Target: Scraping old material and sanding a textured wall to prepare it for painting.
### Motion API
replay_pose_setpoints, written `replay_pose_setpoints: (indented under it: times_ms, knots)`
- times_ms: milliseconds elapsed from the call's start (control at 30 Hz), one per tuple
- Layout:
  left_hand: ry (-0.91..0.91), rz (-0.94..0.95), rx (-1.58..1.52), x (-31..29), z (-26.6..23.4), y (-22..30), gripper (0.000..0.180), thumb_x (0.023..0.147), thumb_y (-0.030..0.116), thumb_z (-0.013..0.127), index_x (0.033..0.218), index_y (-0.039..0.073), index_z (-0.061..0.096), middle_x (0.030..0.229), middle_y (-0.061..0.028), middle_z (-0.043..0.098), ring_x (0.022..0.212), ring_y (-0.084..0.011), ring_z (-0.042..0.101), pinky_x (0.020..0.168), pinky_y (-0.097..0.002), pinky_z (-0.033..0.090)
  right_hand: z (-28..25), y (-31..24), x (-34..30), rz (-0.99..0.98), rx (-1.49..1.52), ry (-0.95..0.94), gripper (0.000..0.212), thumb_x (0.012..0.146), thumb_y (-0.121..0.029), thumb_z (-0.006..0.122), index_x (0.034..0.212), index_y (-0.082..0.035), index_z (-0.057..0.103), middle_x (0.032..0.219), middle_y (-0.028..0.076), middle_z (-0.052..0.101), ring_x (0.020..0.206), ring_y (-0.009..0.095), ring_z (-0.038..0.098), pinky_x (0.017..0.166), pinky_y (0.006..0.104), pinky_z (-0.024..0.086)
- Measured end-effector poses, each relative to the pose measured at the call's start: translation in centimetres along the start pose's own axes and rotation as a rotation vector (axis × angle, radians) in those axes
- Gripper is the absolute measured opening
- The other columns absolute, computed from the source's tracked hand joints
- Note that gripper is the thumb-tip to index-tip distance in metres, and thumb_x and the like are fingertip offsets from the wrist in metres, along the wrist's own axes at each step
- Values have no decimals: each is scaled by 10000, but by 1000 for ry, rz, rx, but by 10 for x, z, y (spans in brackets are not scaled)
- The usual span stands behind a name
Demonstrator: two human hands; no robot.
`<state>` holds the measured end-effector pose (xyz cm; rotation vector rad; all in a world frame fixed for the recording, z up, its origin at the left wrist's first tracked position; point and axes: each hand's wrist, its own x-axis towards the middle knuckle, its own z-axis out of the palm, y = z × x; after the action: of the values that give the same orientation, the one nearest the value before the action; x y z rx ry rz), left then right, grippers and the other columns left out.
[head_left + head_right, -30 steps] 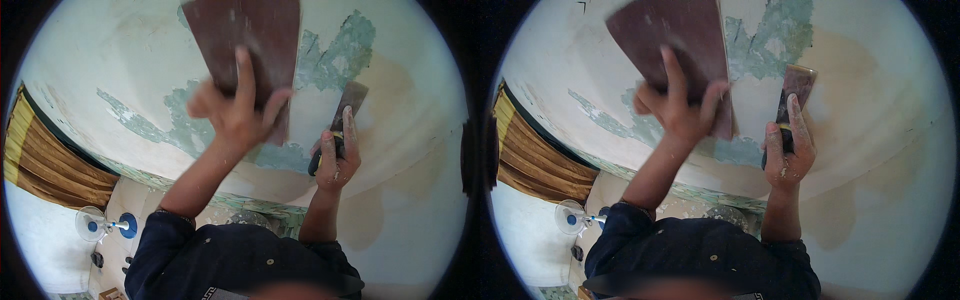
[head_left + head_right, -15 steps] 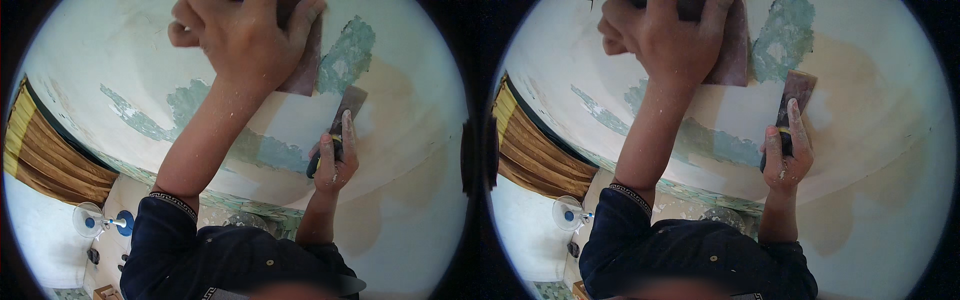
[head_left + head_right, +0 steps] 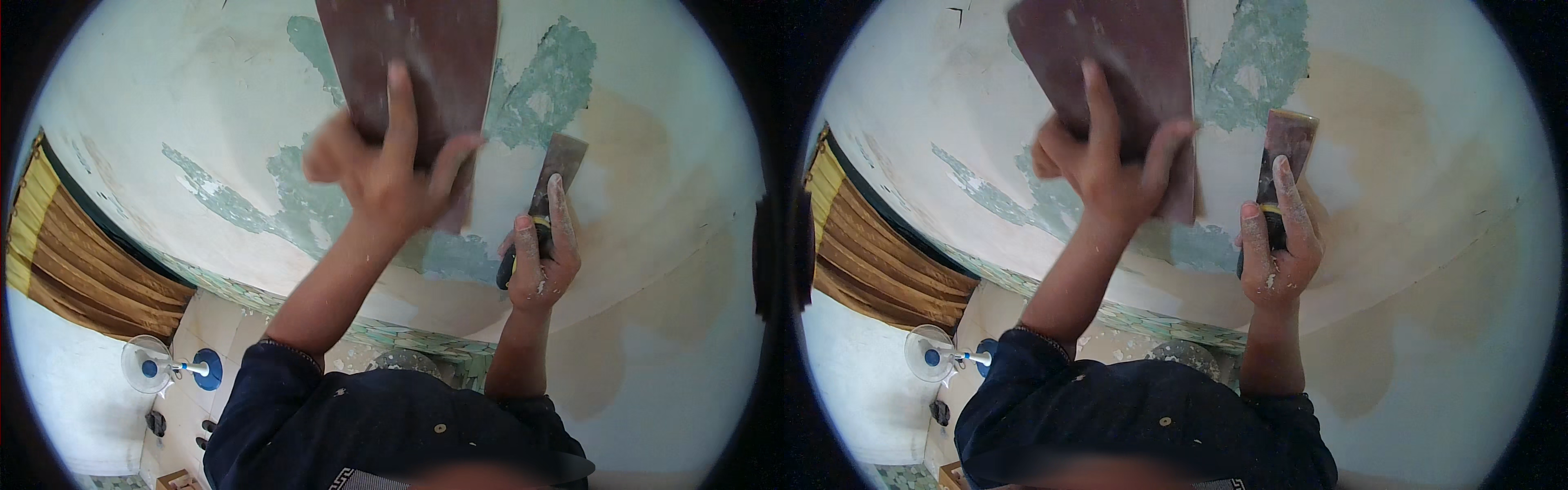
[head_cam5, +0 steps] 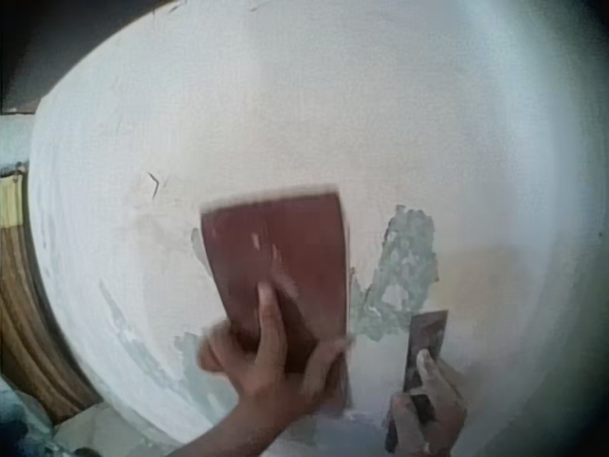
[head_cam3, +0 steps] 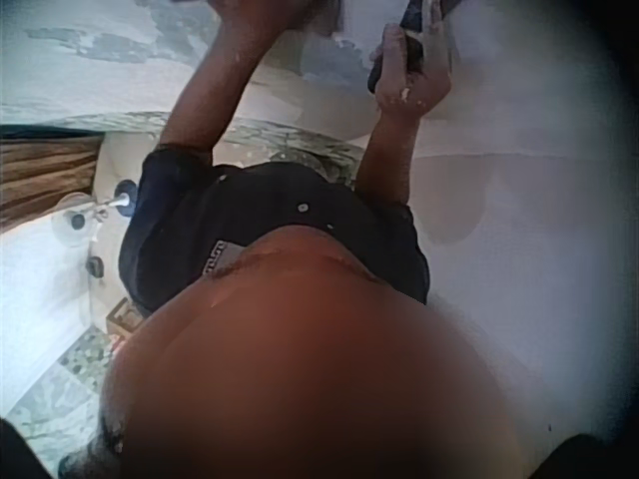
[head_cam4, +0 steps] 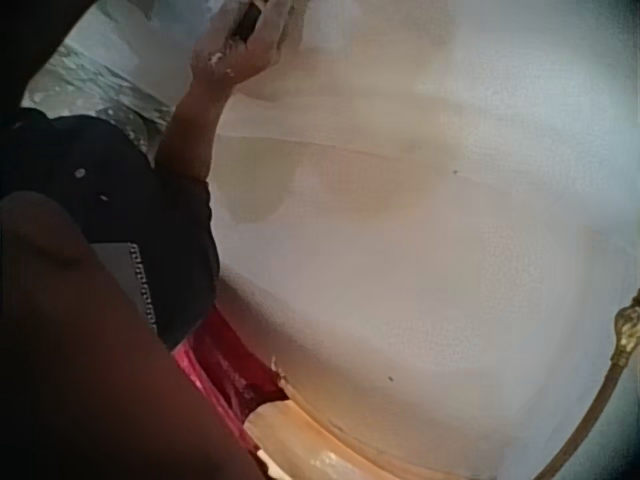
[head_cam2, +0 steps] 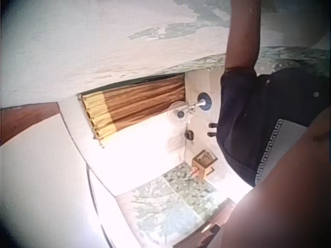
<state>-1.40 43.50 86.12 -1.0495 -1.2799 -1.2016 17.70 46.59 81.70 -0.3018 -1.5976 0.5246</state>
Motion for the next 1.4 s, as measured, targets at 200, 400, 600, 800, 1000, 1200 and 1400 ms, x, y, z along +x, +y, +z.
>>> replay_pose_setpoints:
  times_ms: [200,400,600,800,1000,1200,1400]
  knots:
    - [380,-39,-677,119,19,26,830,786,473,803,1464,99,503,1045,-184,435,980,-324,384,905,-491,235,2,-3,0,42,-7,20,490,916,31,556,1397,87,484,1404,258,530,602,134,585,497,260,489]
    - [278,148,-2,60,21,-7,1018,696,613,807,1492,84,457,1017,-200,436,947,-320,381,906,-438,249,4,-5,2,24,-2,26,497,911,40,559,1400,81,484,1407,259,527,598,133,580,503,263,498]
    - [-94,-73,-53,-77,-13,2,857,746,622,751,1414,118,567,1027,-186,418,941,-329,348,862,-442,215,-2,-3,2,22,-54,9,482,911,44,553,1388,90,496,1365,261,554,583,121,565,504,260,493]
    - [-167,34,-13,-40,-20,1,857,721,624,768,1400,132,587,1017,-171,417,945,-327,352,885,-449,213,-1,1,0,-18,-24,-7,486,910,38,561,1389,87,498,1365,246,563,580,122,572,503,259,486]
    - [165,142,-27,72,11,-12,782,748,662,721,1376,208,619,1011,-182,455,933,-342,380,881,-454,237,7,-4,-1,31,22,27,493,908,35,560,1394,84,493,1390,248,546,584,124,566,501,266,488]
    - [220,198,-40,71,18,-15,955,682,660,786,1456,162,530,1052,-185,441,964,-322,370,913,-428,246,6,-2,-2,52,7,56,500,912,22,560,1403,79,485,1403,252,538,578,120,547,494,269,487]
    - [-84,30,24,-62,-10,-18,835,759,680,705,1393,146,596,1026,-185,402,944,-335,347,865,-445,224,2,-1,0,57,12,30,504,914,36,547,1411,79,477,1263,236,613,576,113,537,490,268,482]
